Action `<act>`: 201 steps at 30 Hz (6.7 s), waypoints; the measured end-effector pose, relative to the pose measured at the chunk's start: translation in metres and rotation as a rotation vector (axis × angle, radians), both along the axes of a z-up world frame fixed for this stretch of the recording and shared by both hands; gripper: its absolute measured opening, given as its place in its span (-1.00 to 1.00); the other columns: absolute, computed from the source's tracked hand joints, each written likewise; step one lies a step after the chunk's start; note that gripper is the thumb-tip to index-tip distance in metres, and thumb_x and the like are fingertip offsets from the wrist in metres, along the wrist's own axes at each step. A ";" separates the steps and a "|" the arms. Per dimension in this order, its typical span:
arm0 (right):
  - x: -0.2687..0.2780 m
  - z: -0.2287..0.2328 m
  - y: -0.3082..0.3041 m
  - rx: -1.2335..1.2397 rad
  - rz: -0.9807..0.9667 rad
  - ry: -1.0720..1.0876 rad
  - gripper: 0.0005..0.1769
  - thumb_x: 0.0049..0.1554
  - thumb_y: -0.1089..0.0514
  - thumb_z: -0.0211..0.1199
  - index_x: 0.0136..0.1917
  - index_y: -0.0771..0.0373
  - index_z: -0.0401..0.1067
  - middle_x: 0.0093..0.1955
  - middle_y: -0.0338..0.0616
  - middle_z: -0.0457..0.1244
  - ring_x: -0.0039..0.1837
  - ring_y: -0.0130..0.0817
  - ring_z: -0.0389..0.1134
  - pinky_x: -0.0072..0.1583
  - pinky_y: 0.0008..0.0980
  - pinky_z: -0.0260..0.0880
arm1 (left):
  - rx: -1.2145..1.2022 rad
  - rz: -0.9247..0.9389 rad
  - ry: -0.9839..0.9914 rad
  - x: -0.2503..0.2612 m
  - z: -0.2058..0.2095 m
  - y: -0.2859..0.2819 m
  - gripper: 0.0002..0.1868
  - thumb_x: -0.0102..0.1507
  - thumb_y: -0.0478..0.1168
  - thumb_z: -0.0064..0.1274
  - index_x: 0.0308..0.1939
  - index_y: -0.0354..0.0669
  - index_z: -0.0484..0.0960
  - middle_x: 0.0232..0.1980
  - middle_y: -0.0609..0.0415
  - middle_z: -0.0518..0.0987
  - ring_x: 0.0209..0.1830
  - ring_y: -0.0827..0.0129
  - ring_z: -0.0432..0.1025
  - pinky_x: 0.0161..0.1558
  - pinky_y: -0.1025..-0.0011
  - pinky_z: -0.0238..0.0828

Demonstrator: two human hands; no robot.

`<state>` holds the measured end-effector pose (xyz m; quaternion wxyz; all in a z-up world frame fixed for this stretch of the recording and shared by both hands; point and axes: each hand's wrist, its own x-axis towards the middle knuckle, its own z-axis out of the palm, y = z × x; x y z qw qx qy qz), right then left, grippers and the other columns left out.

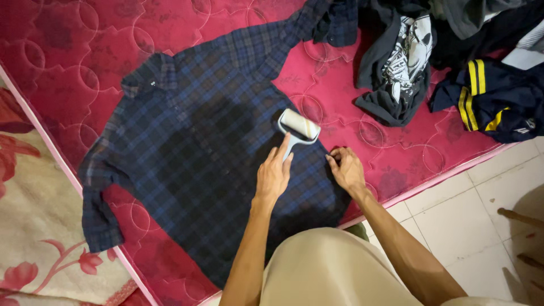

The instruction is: The person lays a dark plaid shirt flat on a red mattress, smooths it out, and buttons the collar. They then use a lint roller to clean the surface of the shirt, rolling it repeatedly across the fabric to remove lint.

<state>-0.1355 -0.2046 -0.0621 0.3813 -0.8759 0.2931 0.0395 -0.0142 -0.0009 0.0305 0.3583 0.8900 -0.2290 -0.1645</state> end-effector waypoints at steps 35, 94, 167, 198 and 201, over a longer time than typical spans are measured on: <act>-0.042 -0.006 -0.008 -0.021 0.001 0.074 -0.67 0.16 -0.05 0.33 -0.10 0.29 0.49 -0.17 0.03 0.37 -0.10 -0.06 0.41 0.02 -0.12 0.40 | -0.002 -0.013 0.020 -0.040 0.000 0.006 -0.42 0.38 -0.15 -0.01 0.51 0.16 0.32 -0.08 -0.22 0.56 -0.16 -0.22 0.51 -0.12 -0.02 0.47; -0.110 0.011 -0.020 0.094 -0.025 0.078 -0.73 0.15 0.02 0.32 -0.09 0.29 0.48 -0.14 0.02 0.34 -0.12 -0.09 0.41 0.01 -0.13 0.40 | 0.150 -0.168 0.137 -0.095 -0.019 -0.024 -0.38 0.34 -0.14 0.00 0.51 0.30 0.30 -0.06 -0.22 0.59 -0.08 -0.23 0.51 -0.02 -0.05 0.46; -0.113 0.075 0.085 0.550 -0.245 -0.012 -0.63 0.16 0.03 0.29 0.10 0.33 0.39 -0.08 -0.07 0.39 -0.04 -0.38 0.40 0.01 -0.35 0.43 | -0.184 -0.044 0.310 -0.192 0.000 -0.002 0.13 0.15 -0.40 0.03 0.65 -0.18 -0.39 0.41 -0.52 0.35 0.28 -0.34 0.40 0.18 0.03 0.43; -0.177 0.065 0.039 -0.083 0.279 -0.052 -0.56 0.33 0.03 0.06 0.34 0.35 0.13 0.09 0.41 0.34 0.07 0.38 0.39 0.06 0.16 0.42 | 0.528 -0.282 -0.094 -0.236 -0.049 0.116 -0.17 0.30 0.17 0.01 0.59 0.23 0.04 0.66 -0.21 -0.22 0.66 -0.15 -0.29 0.50 -0.28 -0.38; -0.194 0.068 0.037 -0.112 0.283 -0.077 -0.56 0.32 0.03 0.07 0.32 0.35 0.15 0.15 0.41 0.33 0.06 0.40 0.38 0.05 0.16 0.42 | 0.558 -0.301 -0.120 -0.244 -0.057 0.119 -0.26 0.34 0.09 -0.02 0.58 0.25 0.10 0.67 -0.18 -0.21 0.66 -0.11 -0.28 0.50 -0.25 -0.35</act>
